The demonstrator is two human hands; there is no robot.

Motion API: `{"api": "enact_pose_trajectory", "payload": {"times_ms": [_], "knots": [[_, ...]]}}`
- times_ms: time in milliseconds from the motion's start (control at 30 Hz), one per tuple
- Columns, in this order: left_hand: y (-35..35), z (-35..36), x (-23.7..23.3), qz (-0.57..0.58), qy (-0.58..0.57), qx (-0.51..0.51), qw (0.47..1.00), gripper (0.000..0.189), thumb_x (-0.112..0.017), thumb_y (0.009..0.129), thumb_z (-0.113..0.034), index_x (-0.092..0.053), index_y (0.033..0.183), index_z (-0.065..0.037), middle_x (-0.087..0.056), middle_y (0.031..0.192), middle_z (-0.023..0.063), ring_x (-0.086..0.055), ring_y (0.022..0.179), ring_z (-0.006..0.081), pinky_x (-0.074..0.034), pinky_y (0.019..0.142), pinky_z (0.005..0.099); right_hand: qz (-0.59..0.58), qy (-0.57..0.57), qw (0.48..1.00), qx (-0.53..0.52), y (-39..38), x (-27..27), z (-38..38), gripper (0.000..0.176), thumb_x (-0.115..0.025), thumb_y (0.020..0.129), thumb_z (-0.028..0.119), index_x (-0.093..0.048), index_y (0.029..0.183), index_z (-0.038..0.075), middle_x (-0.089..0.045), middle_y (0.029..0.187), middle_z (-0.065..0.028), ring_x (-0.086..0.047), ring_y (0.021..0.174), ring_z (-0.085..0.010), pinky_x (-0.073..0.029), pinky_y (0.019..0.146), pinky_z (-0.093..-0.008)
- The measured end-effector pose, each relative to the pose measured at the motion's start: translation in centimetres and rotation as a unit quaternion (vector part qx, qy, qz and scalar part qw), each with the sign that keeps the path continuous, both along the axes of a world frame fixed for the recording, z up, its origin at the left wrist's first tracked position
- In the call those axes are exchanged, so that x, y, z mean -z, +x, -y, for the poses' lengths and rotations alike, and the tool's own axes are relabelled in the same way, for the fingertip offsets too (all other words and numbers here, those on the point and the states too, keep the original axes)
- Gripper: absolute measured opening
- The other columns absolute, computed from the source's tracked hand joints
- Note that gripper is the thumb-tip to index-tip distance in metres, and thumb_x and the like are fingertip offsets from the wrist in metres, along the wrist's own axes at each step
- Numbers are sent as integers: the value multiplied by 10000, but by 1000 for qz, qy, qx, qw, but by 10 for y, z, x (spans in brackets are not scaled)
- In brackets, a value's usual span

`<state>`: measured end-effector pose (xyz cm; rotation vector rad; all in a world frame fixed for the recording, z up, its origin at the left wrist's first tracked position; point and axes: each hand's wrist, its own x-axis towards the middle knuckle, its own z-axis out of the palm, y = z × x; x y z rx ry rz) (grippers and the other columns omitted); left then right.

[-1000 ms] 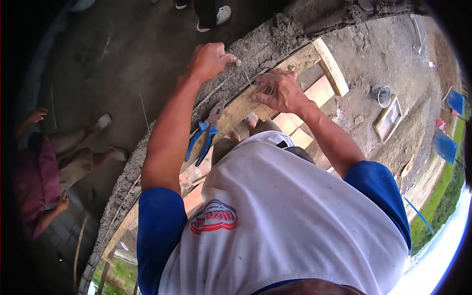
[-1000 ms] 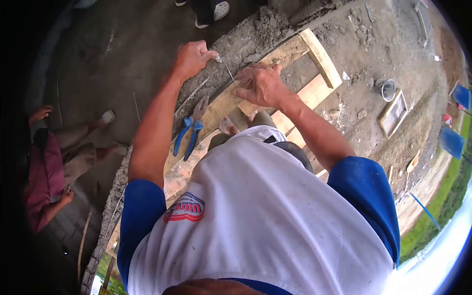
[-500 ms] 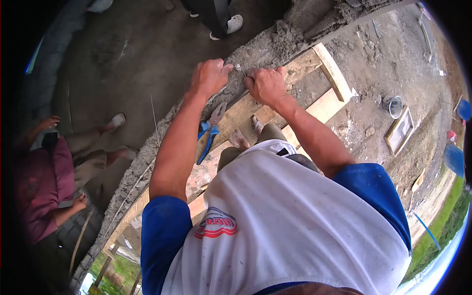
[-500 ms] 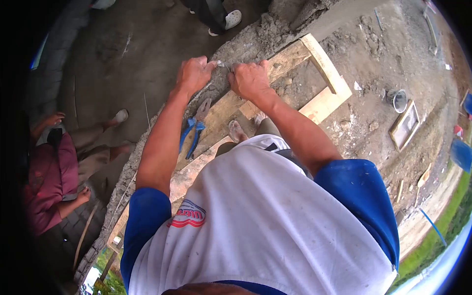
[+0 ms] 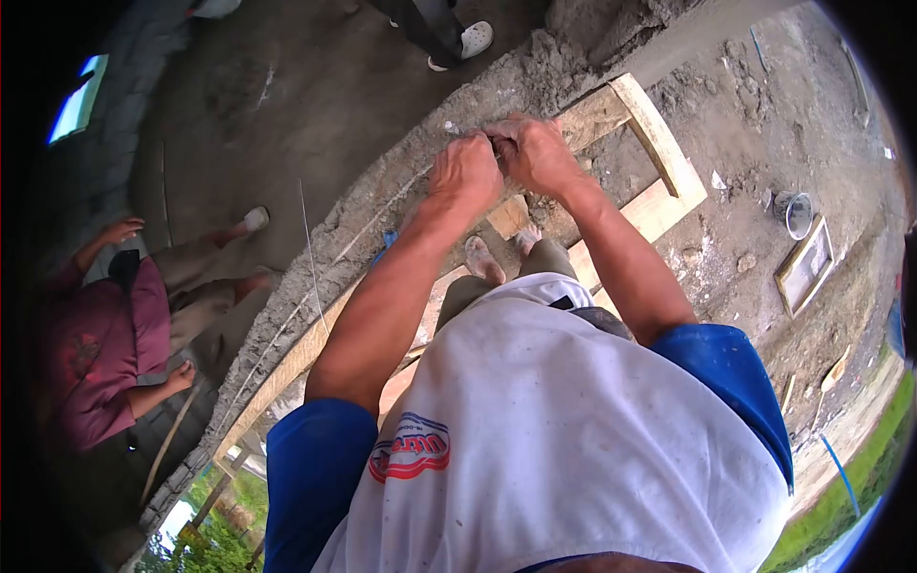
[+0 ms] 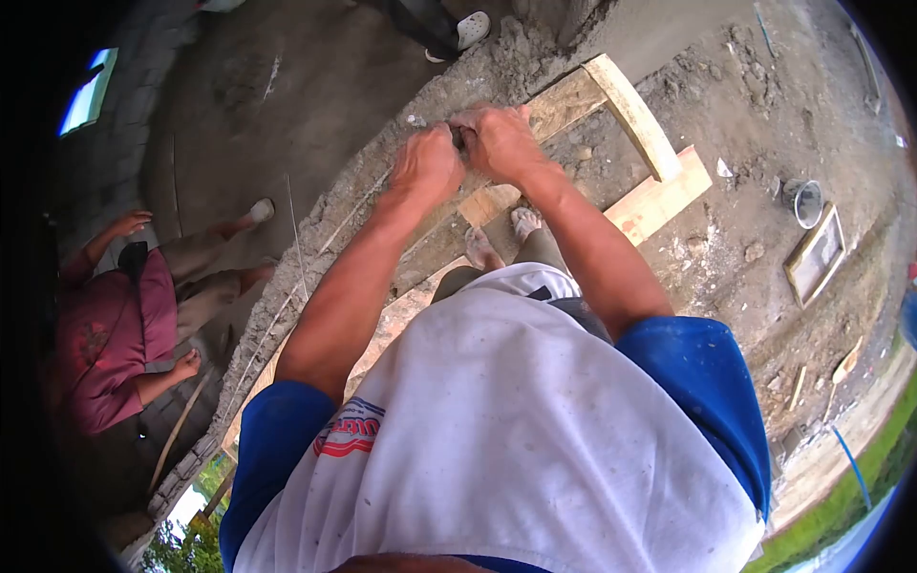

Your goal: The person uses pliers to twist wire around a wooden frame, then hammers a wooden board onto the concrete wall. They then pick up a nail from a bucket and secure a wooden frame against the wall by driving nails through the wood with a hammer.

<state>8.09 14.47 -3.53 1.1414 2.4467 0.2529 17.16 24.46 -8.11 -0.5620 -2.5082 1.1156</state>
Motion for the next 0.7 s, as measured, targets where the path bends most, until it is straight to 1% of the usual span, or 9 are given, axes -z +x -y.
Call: {"api": "enact_pose_trajectory", "payload": {"times_ms": [100,133,233,300,333,400,500,600,700], "knots": [[-5,-21,-19,0,-52,111,992,234,-548,814,-56,-686,981,33,-676,1000,252,-648,981,424,-527,844,491,-25,-43,998,24,2,9,-11,234,-556,865,99,-714,1037,111,-676,957,-195,-634,897,-420,-450,831,-503],[-7,-29,-19,-24,-58,151,987,235,-556,814,-60,-691,983,31,-677,1018,243,-649,993,413,-529,847,483,-52,-63,996,38,3,7,-12,247,-583,845,92,-692,1066,70,-670,970,-220,-627,918,-436,-473,822,-486],[-17,-59,-24,-79,-106,268,954,238,-580,816,-80,-700,994,23,-679,1063,218,-651,1022,383,-535,856,459,-78,-32,992,96,1,19,-9,264,-603,823,84,-670,1070,20,-668,959,-235,-629,912,-434,-474,814,-499],[-30,-83,-35,-87,-179,345,917,243,-598,821,-103,-699,1011,11,-681,1079,203,-651,1034,371,-538,858,443,-129,-120,976,130,-3,19,-7,263,-610,810,80,-667,1055,4,-675,952,-222,-632,902,-425,-470,823,-480],[-41,-88,-29,-102,-181,353,912,235,-605,825,-117,-702,1004,1,-685,1069,193,-654,1019,373,-537,860,440,-154,-167,962,149,-3,20,-4,263,-614,804,78,-666,1048,-4,-678,948,-215,-634,897,-420,-468,827,-471],[-75,-94,-15,-135,-182,375,899,221,-619,833,-146,-708,990,-19,-691,1049,173,-659,991,378,-537,862,432,-147,-125,968,160,-1,25,-2,265,-619,798,80,-679,1051,28,-678,927,-174,-632,893,-384,-440,842,-461],[-124,-77,14,-82,-149,359,918,185,-623,847,-178,-700,907,-21,-688,958,181,-660,923,380,-527,808,459,-75,-38,989,122,2,18,0,293,-635,785,98,-695,1072,83,-663,924,-114,-603,918,-329,-388,859,-457],[-127,-38,-1,21,-97,231,968,218,-618,862,-210,-667,825,-2,-659,868,220,-641,869,401,-495,758,498,-18,64,996,64,-5,6,6,324,-650,774,127,-705,1094,133,-637,968,-73,-549,970,-296,-346,858,-480],[-121,-3,19,16,-36,132,990,250,-597,885,-262,-676,882,-24,-663,941,232,-619,954,423,-498,808,474,18,92,995,18,-20,7,13,354,-634,777,135,-709,1116,202,-616,1057,-66,-488,1040,-321,-325,869,-529]]}}
